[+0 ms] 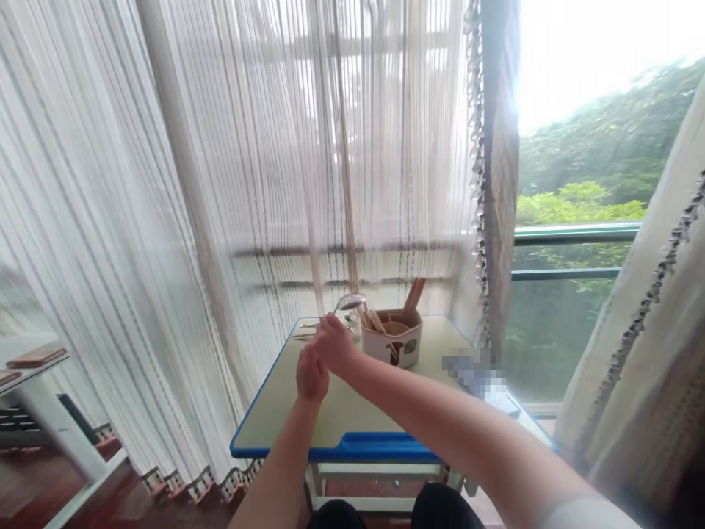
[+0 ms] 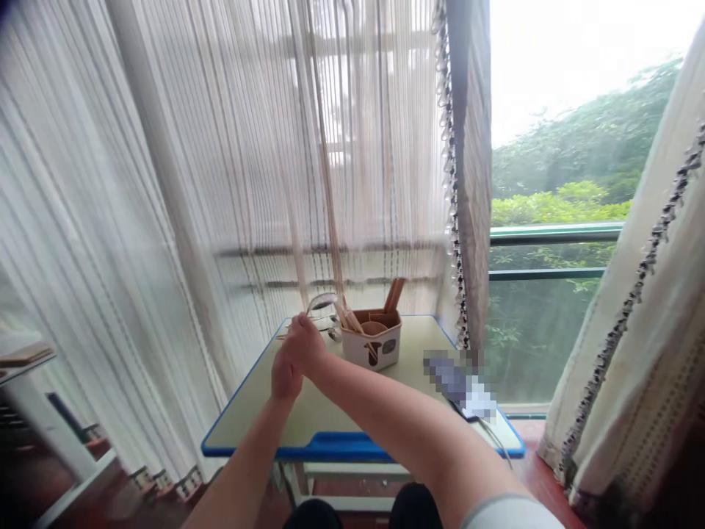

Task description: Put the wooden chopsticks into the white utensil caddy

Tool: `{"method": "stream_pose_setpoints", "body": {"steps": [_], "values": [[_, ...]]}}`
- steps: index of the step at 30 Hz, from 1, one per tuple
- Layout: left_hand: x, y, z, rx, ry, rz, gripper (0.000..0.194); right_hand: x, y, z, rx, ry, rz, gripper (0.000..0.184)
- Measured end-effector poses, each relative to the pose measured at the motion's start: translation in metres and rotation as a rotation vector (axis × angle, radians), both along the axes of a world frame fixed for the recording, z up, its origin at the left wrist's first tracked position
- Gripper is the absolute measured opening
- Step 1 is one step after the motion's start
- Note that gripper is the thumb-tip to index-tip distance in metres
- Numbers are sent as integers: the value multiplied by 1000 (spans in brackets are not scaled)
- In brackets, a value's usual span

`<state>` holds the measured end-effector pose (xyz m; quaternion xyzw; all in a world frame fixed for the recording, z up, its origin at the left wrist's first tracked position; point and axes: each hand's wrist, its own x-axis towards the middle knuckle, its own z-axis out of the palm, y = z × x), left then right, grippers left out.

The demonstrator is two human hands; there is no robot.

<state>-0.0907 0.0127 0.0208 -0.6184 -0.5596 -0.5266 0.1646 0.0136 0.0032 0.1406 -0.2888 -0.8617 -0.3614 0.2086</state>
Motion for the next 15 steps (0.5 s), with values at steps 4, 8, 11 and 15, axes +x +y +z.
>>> {"method": "stream_pose_setpoints", "body": {"steps": [4, 8, 11, 15], "values": [[52, -30, 13, 59, -204, 1, 30, 45, -23, 20, 146, 66, 84, 18], [96, -51, 42, 103, -300, -42, 32, 98, -51, 39, 194, 208, 267, 21], [128, -56, 65, 123, -348, -123, 33, 137, -66, 49, 77, 366, 323, 17], [169, -53, 89, 153, -321, -182, 35, 177, -63, 63, -236, 840, 190, 15]]}}
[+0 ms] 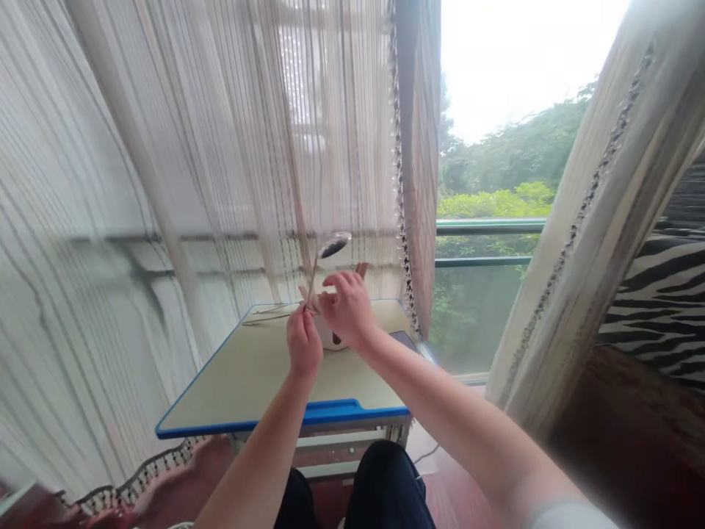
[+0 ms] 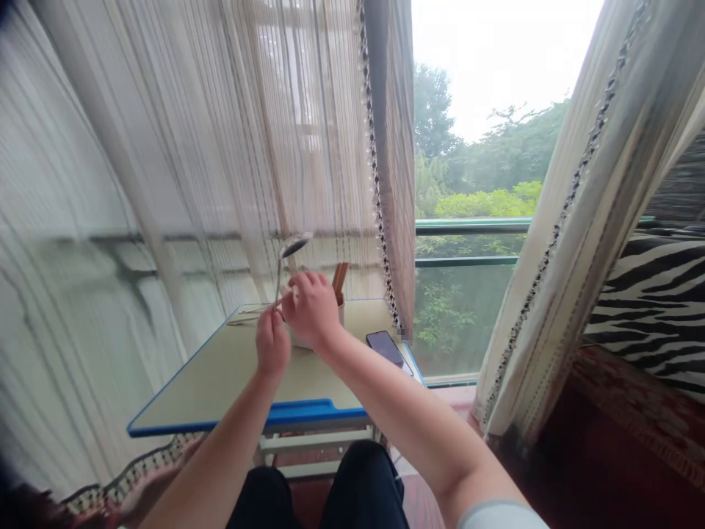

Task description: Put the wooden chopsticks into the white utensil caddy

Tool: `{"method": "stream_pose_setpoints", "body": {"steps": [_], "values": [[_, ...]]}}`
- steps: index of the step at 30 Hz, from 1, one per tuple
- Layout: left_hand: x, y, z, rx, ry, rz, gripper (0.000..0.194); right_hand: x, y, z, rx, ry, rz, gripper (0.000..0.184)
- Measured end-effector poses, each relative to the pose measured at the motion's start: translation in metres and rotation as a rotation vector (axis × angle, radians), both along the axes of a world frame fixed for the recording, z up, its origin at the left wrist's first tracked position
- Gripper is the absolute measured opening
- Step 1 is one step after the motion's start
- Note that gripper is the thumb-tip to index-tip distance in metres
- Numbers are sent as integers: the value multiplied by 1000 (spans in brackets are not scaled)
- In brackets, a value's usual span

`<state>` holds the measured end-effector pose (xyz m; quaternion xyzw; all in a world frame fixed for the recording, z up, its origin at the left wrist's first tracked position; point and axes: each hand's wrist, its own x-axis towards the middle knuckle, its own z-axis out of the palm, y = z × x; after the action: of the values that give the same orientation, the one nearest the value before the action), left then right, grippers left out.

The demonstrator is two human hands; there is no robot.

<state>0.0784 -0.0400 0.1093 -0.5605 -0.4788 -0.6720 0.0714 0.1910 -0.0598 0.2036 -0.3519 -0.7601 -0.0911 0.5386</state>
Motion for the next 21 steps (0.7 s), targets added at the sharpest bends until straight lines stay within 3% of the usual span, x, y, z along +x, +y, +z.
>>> {"method": "stream_pose_setpoints", "body": {"steps": [4, 7, 10, 16, 21], "values": [[31, 10, 11, 35, 128, -55, 32, 29, 18, 20, -301, 255, 250, 30], [43, 22, 11, 30, 195, -135, 31, 47, 30, 30, -319, 322, 353, 34], [50, 39, 9, -29, 224, -222, 31, 61, 44, 32, -315, 339, 306, 35], [64, 75, 11, -290, 227, -227, 30, 77, 87, 13, -348, 295, 172, 27], [68, 94, 12, -413, 314, -234, 31, 88, 116, -11, -406, 391, 161, 34]]}}
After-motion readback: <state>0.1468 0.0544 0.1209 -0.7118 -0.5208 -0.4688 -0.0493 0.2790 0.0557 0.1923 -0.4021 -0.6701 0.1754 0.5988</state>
